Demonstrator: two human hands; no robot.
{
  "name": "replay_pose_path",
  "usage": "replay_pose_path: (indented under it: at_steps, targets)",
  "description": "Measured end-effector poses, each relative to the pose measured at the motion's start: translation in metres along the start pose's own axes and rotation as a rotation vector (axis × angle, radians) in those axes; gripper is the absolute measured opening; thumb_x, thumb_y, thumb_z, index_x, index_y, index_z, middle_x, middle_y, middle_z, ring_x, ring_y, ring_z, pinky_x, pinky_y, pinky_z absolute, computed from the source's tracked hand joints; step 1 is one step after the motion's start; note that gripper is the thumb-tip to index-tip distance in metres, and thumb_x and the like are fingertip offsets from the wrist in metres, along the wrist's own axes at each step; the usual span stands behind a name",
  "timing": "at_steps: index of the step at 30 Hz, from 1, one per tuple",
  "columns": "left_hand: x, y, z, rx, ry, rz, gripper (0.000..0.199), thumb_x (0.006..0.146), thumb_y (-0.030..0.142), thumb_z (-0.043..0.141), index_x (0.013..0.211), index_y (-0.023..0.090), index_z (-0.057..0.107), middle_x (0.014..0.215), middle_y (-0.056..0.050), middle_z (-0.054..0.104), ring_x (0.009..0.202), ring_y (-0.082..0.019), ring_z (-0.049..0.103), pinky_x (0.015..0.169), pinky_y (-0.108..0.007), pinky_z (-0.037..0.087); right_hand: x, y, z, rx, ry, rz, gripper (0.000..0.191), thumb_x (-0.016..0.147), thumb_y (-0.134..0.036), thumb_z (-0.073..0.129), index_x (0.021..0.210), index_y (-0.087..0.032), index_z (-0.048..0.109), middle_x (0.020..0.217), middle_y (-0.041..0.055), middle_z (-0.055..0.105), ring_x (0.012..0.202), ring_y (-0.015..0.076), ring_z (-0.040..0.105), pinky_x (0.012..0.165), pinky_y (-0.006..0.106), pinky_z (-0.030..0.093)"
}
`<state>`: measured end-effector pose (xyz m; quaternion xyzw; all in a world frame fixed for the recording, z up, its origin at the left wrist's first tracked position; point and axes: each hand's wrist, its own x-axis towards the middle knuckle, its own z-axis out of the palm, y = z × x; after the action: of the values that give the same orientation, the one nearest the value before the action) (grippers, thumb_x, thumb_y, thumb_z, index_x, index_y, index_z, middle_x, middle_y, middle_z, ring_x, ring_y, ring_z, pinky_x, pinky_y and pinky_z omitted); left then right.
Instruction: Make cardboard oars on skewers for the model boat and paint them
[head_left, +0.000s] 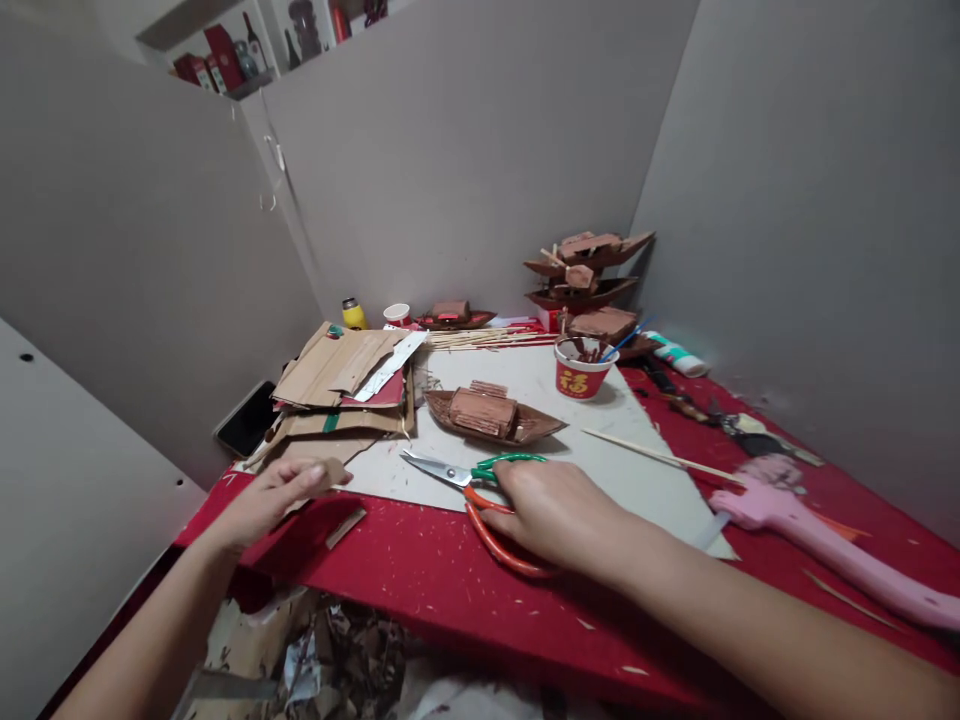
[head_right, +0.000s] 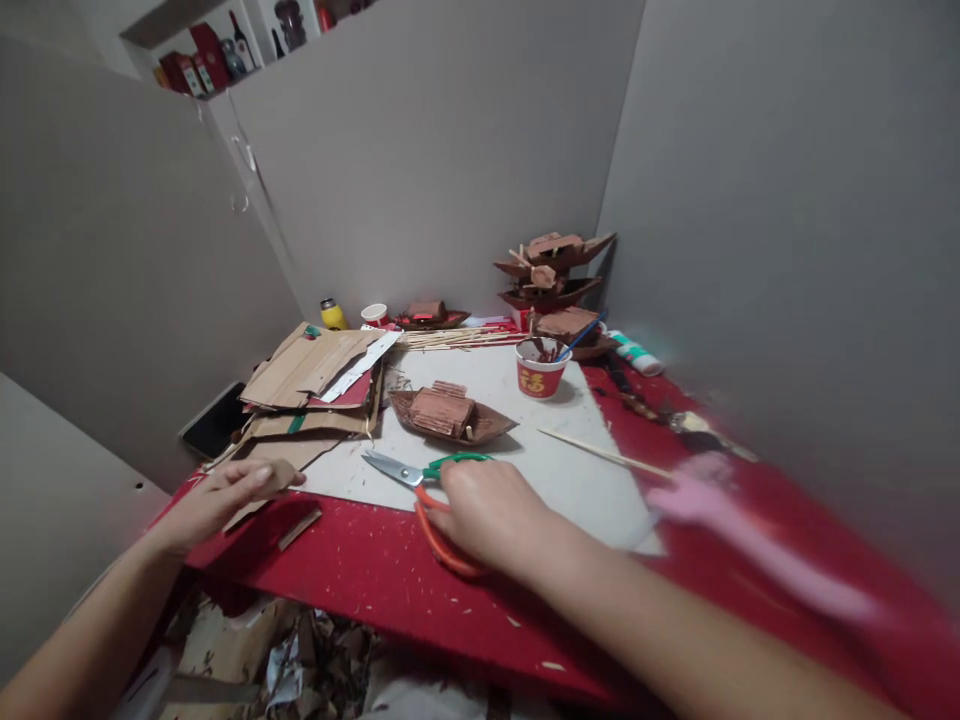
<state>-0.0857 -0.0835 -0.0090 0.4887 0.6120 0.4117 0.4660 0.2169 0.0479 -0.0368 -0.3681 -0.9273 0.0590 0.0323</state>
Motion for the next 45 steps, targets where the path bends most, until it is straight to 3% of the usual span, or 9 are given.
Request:
replay_pose_path:
  at_steps: [5, 8, 11, 15, 19, 23, 29, 34, 45]
  targets:
    - [0.009, -0.006, 0.044, -0.084, -0.370, -0.152, 0.039, 0.088, 0.048, 0.053, 0.088, 0.010, 0.065, 0.084, -0.016, 0.074, 0.065, -0.022, 0.069, 0.061, -0.032, 0.053, 0.000, -0.003, 0.010, 0.051, 0.133, -0.031, 0.024, 0.089, -0.033, 0.052, 0.091, -0.013, 0.064, 0.090, 0.0153, 0.067, 0.081, 0.0275, 0.064, 0.068, 0.034, 0.045]
    - [0.020, 0.001, 0.068, -0.243, -0.359, -0.058, 0.036, 0.090, 0.048, 0.050, 0.082, 0.014, 0.058, 0.064, -0.009, 0.070, 0.048, -0.015, 0.063, 0.047, -0.023, 0.046, -0.009, -0.003, 0.011, 0.324, 0.334, -0.198, 0.021, 0.091, -0.030, 0.051, 0.092, -0.014, 0.063, 0.091, 0.0128, 0.065, 0.086, 0.0247, 0.060, 0.077, 0.036, 0.044]
    - [0.039, 0.011, 0.095, -0.284, -0.321, 0.064, 0.036, 0.093, 0.045, 0.047, 0.080, 0.013, 0.058, 0.056, -0.004, 0.065, 0.038, -0.008, 0.052, 0.042, -0.018, 0.037, -0.014, -0.006, 0.011, 0.867, 0.319, -0.247, 0.021, 0.089, -0.037, 0.056, 0.094, -0.017, 0.062, 0.078, 0.0041, 0.064, 0.069, 0.0161, 0.058, 0.067, 0.028, 0.046]
    - [0.065, 0.021, 0.124, -0.227, -0.376, 0.128, 0.043, 0.094, 0.045, 0.043, 0.117, 0.013, 0.059, 0.057, -0.003, 0.065, 0.037, -0.008, 0.049, 0.041, -0.018, 0.036, -0.007, -0.001, 0.014, 1.431, 0.313, -0.128, 0.029, 0.086, -0.046, 0.060, 0.085, -0.016, 0.058, 0.065, -0.0017, 0.057, 0.057, 0.0116, 0.052, 0.055, 0.024, 0.044]
    - [0.083, 0.032, 0.141, -0.061, -0.395, 0.245, 0.040, 0.094, 0.039, 0.047, 0.125, 0.017, 0.060, 0.069, -0.004, 0.068, 0.049, -0.010, 0.057, 0.050, -0.021, 0.044, -0.001, 0.015, 0.014, 1.503, 0.361, -0.068, 0.031, 0.085, -0.045, 0.061, 0.079, -0.015, 0.057, 0.062, -0.0025, 0.056, 0.052, 0.0095, 0.051, 0.052, 0.022, 0.043]
    - [0.094, 0.034, 0.145, 0.119, -0.254, 0.530, 0.024, 0.091, 0.022, 0.055, 0.109, 0.026, 0.071, 0.093, -0.003, 0.073, 0.085, -0.015, 0.067, 0.076, -0.023, 0.050, -0.002, 0.023, 0.011, 1.485, 0.359, -0.039, 0.028, 0.085, -0.041, 0.063, 0.080, -0.014, 0.059, 0.063, -0.0022, 0.058, 0.054, 0.0091, 0.055, 0.053, 0.020, 0.045]
    - [0.108, 0.003, 0.129, 0.400, -0.121, 1.059, 0.052, 0.085, 0.000, 0.050, 0.130, 0.026, 0.057, 0.109, -0.008, 0.072, 0.098, -0.017, 0.068, 0.083, -0.025, 0.054, -0.001, 0.025, 0.008, 1.752, 0.162, 0.139, 0.039, 0.082, -0.053, 0.064, 0.081, -0.015, 0.055, 0.060, -0.0013, 0.063, 0.046, 0.0073, 0.056, 0.045, 0.017, 0.046]
    - [0.109, -0.008, 0.123, 0.520, -0.087, 1.112, 0.051, 0.083, -0.001, 0.052, 0.130, 0.018, 0.056, 0.114, -0.014, 0.068, 0.102, -0.018, 0.067, 0.084, -0.024, 0.054, -0.001, 0.026, 0.012, 1.843, -0.179, 0.137, 0.045, 0.079, -0.056, 0.065, 0.078, -0.012, 0.057, 0.058, 0.0025, 0.065, 0.039, 0.0064, 0.056, 0.038, 0.013, 0.044]
    - [0.102, -0.006, 0.130, 0.485, -0.112, 1.003, 0.067, 0.081, -0.002, 0.056, 0.138, 0.033, 0.048, 0.116, -0.009, 0.069, 0.103, -0.019, 0.067, 0.084, -0.025, 0.054, 0.000, 0.022, 0.012, 2.017, -0.245, 0.152, 0.039, 0.075, -0.048, 0.072, 0.078, -0.012, 0.061, 0.058, 0.0030, 0.066, 0.041, 0.0086, 0.059, 0.036, 0.014, 0.047]
